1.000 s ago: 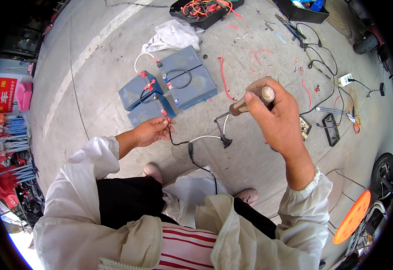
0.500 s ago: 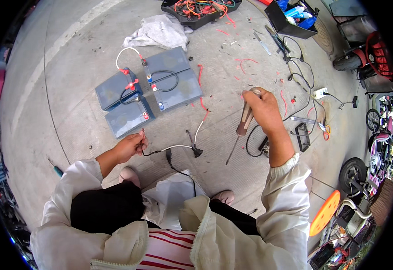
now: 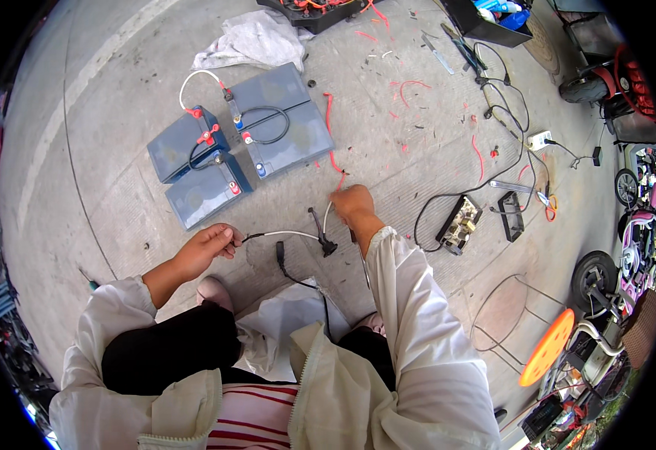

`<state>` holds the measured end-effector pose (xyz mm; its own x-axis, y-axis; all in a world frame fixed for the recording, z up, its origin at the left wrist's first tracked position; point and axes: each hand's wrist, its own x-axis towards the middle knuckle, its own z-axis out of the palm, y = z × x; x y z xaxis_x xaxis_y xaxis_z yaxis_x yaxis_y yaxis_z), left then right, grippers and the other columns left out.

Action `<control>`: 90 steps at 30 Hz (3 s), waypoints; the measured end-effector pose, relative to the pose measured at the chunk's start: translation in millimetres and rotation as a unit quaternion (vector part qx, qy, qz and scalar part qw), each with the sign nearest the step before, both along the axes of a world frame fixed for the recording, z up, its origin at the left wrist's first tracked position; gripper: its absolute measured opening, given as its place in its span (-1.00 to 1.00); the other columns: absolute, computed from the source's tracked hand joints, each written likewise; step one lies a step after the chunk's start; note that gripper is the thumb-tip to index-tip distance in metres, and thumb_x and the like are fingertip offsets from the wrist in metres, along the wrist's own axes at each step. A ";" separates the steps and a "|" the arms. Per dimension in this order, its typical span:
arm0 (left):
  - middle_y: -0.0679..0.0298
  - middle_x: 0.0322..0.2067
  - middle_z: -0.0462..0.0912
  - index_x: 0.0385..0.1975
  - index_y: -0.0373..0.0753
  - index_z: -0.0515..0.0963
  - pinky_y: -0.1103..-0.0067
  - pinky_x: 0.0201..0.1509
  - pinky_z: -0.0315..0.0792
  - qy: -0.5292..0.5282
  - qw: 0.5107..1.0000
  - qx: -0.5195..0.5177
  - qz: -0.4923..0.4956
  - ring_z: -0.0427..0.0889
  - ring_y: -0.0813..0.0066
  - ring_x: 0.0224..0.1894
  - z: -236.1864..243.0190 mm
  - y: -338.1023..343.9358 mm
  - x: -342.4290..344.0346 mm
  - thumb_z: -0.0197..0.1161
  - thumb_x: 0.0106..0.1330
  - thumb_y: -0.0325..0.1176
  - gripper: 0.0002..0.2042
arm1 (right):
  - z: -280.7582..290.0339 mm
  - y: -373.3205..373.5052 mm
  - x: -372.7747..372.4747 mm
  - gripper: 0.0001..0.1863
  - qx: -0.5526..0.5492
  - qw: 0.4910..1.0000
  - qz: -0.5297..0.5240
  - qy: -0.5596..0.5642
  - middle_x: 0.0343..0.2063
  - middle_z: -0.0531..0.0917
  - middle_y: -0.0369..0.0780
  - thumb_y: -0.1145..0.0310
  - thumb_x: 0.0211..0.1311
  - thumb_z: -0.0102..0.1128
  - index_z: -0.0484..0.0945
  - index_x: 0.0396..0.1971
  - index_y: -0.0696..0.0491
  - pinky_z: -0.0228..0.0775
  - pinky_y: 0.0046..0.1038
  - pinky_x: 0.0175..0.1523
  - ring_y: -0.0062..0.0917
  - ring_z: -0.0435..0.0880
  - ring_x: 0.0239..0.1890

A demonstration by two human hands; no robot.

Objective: The person uses a screwdriver to tighten connections on a battery pack, then uses a multimeter to test the voltage. The person is sitting on the floor in a workshop area.

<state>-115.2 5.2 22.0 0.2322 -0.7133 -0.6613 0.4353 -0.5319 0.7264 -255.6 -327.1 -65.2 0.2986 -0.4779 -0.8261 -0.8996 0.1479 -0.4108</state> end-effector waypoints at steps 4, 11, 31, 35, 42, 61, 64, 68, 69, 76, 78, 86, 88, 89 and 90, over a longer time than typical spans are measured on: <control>0.33 -0.12 0.60 0.02 -0.24 0.55 0.50 0.11 0.49 -0.004 1.000 -0.023 -0.012 0.54 0.54 -0.09 5.8 -1.7 1.1 -0.08 0.63 -0.02 -0.59 | 11.8 -8.8 -7.5 -0.83 0.009 0.996 -0.059 -0.073 -0.57 0.63 -0.25 0.34 0.14 0.33 0.58 -0.41 0.13 0.35 -0.40 -0.60 -0.52 0.58 -0.62; 0.20 0.07 0.55 0.16 -0.29 0.49 0.42 0.18 0.49 -0.124 0.991 -0.047 -0.021 0.56 0.42 0.03 23.8 -52.5 -2.1 -0.01 0.61 -0.10 -0.60 | 118.9 -43.5 -65.8 -0.90 -0.141 0.935 0.010 -0.326 -0.51 0.64 -0.33 0.43 0.32 0.27 0.52 -0.37 0.05 0.34 -0.50 -0.54 -0.64 0.54 -0.58; 0.23 -0.26 0.63 0.09 -0.29 0.48 0.39 0.17 0.52 0.119 0.976 -0.080 0.165 0.67 0.29 -0.02 51.7 -132.8 -16.4 0.01 0.61 -0.15 -0.67 | 138.9 56.0 -106.6 -0.83 -0.210 0.757 0.597 -0.163 -0.42 0.71 -0.12 0.29 0.21 0.21 0.59 -0.24 0.00 0.57 -0.11 -0.36 -0.18 0.75 -0.39; 0.19 -0.19 0.65 0.08 -0.28 0.46 0.38 0.14 0.56 0.114 0.978 -0.011 0.174 0.68 0.29 -0.03 42.7 -96.5 -16.0 -0.01 0.62 -0.19 -0.70 | 108.1 39.9 -101.7 -0.69 -0.118 0.854 0.481 -0.158 -0.34 0.74 -0.06 0.11 0.23 0.27 0.59 -0.23 0.06 0.57 -0.07 -0.20 -0.09 0.74 -0.28; 0.15 -0.07 0.65 0.11 -0.26 0.45 0.39 0.17 0.53 0.122 0.980 0.044 0.153 0.65 0.32 0.03 16.8 -41.3 -2.5 -0.02 0.62 -0.21 -0.71 | 51.6 -13.1 -75.3 -0.54 -0.168 0.922 0.348 0.022 -0.28 0.73 0.11 0.05 0.20 0.31 0.65 -0.40 0.25 0.56 -0.11 -0.03 -0.04 0.73 -0.14; -0.04 0.03 0.56 0.20 -0.25 0.34 0.32 0.22 0.52 0.105 0.960 -0.046 0.254 0.62 0.20 -0.02 -0.1 -27.2 3.8 -0.17 0.61 -0.16 -0.64 | 79.7 -49.5 -56.6 -0.61 -0.208 0.972 0.083 -0.074 -0.33 0.69 -0.13 0.19 0.23 0.35 0.54 -0.15 0.20 0.56 -0.38 -0.22 -0.50 0.69 -0.27; -0.03 0.03 0.57 0.18 -0.23 0.35 0.33 0.22 0.53 0.097 0.960 -0.068 0.252 0.62 0.25 0.00 12.6 -39.6 1.1 -0.13 0.62 -0.14 -0.65 | 166.6 -55.6 -31.9 -0.66 -0.065 0.969 0.028 -0.238 -0.29 0.68 -0.15 0.25 0.33 0.27 0.49 -0.10 0.21 0.56 -0.43 -0.14 -0.50 0.70 -0.23; 0.07 0.00 0.60 0.17 -0.18 0.36 0.38 0.18 0.55 0.085 0.962 -0.064 0.251 0.65 0.33 -0.05 11.9 -33.2 4.0 -0.06 0.63 -0.13 -0.68 | 249.2 -8.9 21.9 -0.77 -0.022 0.915 0.077 -0.394 -0.34 0.64 -0.21 0.34 0.46 0.18 0.49 -0.09 0.20 0.55 -0.50 -0.13 -0.54 0.68 -0.24; 0.10 -0.01 0.61 0.16 -0.18 0.37 0.39 0.16 0.56 0.096 0.960 -0.084 0.250 0.66 0.36 -0.07 2.6 -32.9 3.9 -0.05 0.63 -0.13 -0.69 | 264.4 1.6 30.3 -0.79 -0.033 0.904 0.120 -0.408 -0.35 0.63 -0.23 0.35 0.48 0.16 0.49 -0.09 0.20 0.55 -0.52 -0.13 -0.55 0.68 -0.26; 0.18 -0.07 0.61 0.05 -0.20 0.47 0.42 0.06 0.59 0.172 0.917 -0.141 0.332 0.65 0.44 -0.15 -8.9 -35.5 0.9 -0.02 0.63 -0.17 -0.74 | 274.2 61.0 62.7 -0.78 -0.210 0.827 0.300 -0.426 -0.32 0.69 -0.21 0.49 0.41 0.25 0.48 -0.03 0.18 0.51 -0.53 -0.01 -0.58 0.71 -0.18; 0.18 -0.10 0.63 0.00 -0.21 0.50 0.42 0.02 0.60 0.183 0.913 -0.131 0.341 0.66 0.43 -0.17 -17.2 -29.8 -2.5 0.01 0.62 -0.17 -0.75 | 273.5 77.3 68.1 -0.76 -0.144 0.827 0.269 -0.471 -0.27 0.73 -0.20 0.51 0.41 0.25 0.47 0.00 0.17 0.52 -0.53 0.01 -0.57 0.71 -0.17; 0.20 -0.20 0.68 -0.09 -0.23 0.54 0.48 -0.04 0.63 0.193 0.900 -0.095 0.380 0.69 0.48 -0.24 -22.1 -30.6 -10.4 0.06 0.60 -0.18 -0.76 | 252.7 113.4 80.2 -0.71 -0.109 0.808 0.243 -0.525 -0.12 0.76 -0.09 0.57 0.42 0.16 0.41 0.08 0.15 0.49 -0.51 0.11 -0.50 0.72 0.00; 0.19 -0.22 0.68 -0.09 -0.25 0.56 0.48 -0.06 0.64 0.199 0.896 -0.090 0.387 0.69 0.47 -0.24 -21.6 -30.4 -9.3 0.08 0.59 -0.20 -0.75 | 246.1 115.7 81.9 -0.72 -0.105 0.815 0.246 -0.514 -0.13 0.76 -0.09 0.57 0.43 0.15 0.41 0.08 0.15 0.48 -0.51 0.10 -0.51 0.71 -0.01; 0.19 -0.22 0.68 -0.09 -0.26 0.56 0.48 -0.06 0.64 0.200 0.895 -0.085 0.391 0.69 0.47 -0.24 -21.8 -29.6 -9.2 0.08 0.59 -0.20 -0.75 | 243.3 117.0 82.9 -0.72 -0.104 0.818 0.247 -0.510 -0.13 0.76 -0.09 0.57 0.43 0.15 0.41 0.08 0.16 0.48 -0.52 0.10 -0.52 0.71 -0.02; 0.18 -0.22 0.68 -0.08 -0.27 0.57 0.48 -0.07 0.64 0.200 0.893 -0.081 0.394 0.69 0.47 -0.24 -21.8 -28.7 -9.5 0.09 0.59 -0.20 -0.75 | 241.7 118.8 83.6 -0.73 -0.106 0.818 0.246 -0.509 -0.13 0.76 -0.09 0.57 0.43 0.15 0.41 0.08 0.15 0.48 -0.52 0.09 -0.53 0.71 -0.03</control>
<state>-124.7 -23.6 0.3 0.4720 -0.5262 -0.7073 0.8705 0.1516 0.4682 -172.0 -208.3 176.6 0.9794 -0.1940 0.0567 -0.0044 -0.3006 -0.9537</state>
